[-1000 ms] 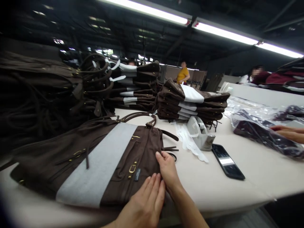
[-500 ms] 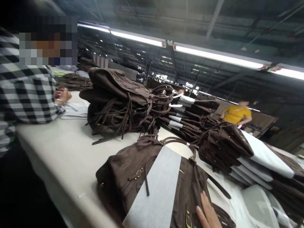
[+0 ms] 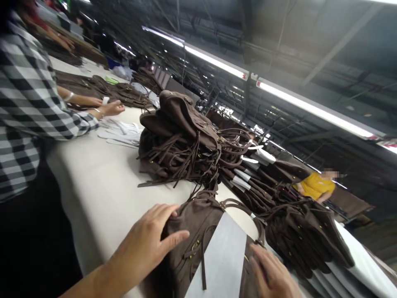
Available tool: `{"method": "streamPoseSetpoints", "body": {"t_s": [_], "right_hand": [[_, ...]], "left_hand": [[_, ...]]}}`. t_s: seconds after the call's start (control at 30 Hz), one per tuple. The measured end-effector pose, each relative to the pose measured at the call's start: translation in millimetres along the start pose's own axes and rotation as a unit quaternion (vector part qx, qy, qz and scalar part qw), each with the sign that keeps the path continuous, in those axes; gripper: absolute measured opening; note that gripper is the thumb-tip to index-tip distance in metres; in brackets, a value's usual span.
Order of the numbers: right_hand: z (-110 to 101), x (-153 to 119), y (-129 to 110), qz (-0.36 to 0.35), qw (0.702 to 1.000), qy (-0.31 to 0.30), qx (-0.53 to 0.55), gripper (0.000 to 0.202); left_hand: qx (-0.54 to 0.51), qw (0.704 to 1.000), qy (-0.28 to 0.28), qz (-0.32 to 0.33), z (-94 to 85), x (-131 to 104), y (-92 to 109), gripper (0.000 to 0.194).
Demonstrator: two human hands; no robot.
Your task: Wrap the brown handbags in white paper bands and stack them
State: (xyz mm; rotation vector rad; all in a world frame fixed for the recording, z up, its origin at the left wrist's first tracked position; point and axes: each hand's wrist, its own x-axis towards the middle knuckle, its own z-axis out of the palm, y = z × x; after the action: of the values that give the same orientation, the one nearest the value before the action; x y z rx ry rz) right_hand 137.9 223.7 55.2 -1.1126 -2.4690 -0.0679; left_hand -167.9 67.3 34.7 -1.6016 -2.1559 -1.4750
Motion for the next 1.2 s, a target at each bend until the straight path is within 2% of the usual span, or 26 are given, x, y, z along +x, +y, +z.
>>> {"method": "streamPoseSetpoints", "body": {"t_s": [0.03, 0.17, 0.27, 0.4, 0.5, 0.63, 0.77, 0.83, 0.9, 0.97, 1.07, 1.13, 1.2], "right_hand": [[2.0, 21.3, -20.6, -0.035, 0.999, -0.010, 0.019, 0.038], [26.0, 98.0, -99.4, -0.204, 0.976, -0.050, 0.060, 0.048], [48.5, 134.0, -127.0, -0.289, 0.944, -0.134, 0.087, 0.057], [68.4, 152.0, -129.7, -0.295, 0.908, -0.235, 0.181, 0.038], [71.3, 153.3, -126.6, -0.263, 0.903, -0.271, 0.205, 0.029], [70.0, 155.5, -124.3, -0.236, 0.920, -0.273, 0.156, 0.022], [79.8, 162.9, -120.5, -0.279, 0.915, -0.267, 0.116, 0.020], [86.8, 167.9, -116.5, -0.292, 0.908, -0.278, 0.112, 0.016], [92.5, 173.2, -111.0, -0.274, 0.911, -0.284, 0.116, 0.014], [96.7, 178.4, -105.3, -0.231, 0.918, -0.299, 0.120, 0.023], [101.9, 186.2, -99.0, -0.156, 0.914, -0.345, 0.148, 0.034], [105.5, 191.2, -97.1, -0.112, 0.900, -0.379, 0.183, 0.041], [108.0, 195.2, -96.6, -0.093, 0.880, -0.411, 0.220, 0.046]], "left_hand": [[-0.002, 1.000, -0.005, -0.002, 6.1, -6.8, 0.5, 0.038], [0.015, 0.999, 0.048, 0.018, 28.9, -26.4, 5.4, 0.019], [0.026, 0.998, 0.053, 0.028, 36.9, -28.6, -1.9, 0.019], [0.044, 0.993, 0.085, 0.065, 39.6, -29.7, -18.8, 0.017], [0.061, 0.990, 0.102, 0.080, 37.2, -27.6, -24.4, 0.015], [0.072, 0.992, 0.087, 0.058, 32.6, -16.4, -22.6, 0.016], [0.079, 0.993, 0.075, 0.040, 33.1, -10.4, -26.2, 0.010], [0.086, 0.993, 0.075, 0.042, 34.8, -11.5, -31.8, 0.017], [0.090, 0.992, 0.071, 0.044, 36.7, -13.7, -38.0, 0.027], [0.080, 0.996, 0.041, 0.017, 38.4, -15.4, -43.2, 0.032], [0.030, 0.994, -0.076, -0.076, 38.5, -14.5, -47.8, 0.035], [-0.027, 0.974, -0.176, -0.140, 35.8, -11.5, -50.0, 0.035], [-0.088, 0.946, -0.251, -0.186, 31.6, -8.3, -53.1, 0.032]]}}
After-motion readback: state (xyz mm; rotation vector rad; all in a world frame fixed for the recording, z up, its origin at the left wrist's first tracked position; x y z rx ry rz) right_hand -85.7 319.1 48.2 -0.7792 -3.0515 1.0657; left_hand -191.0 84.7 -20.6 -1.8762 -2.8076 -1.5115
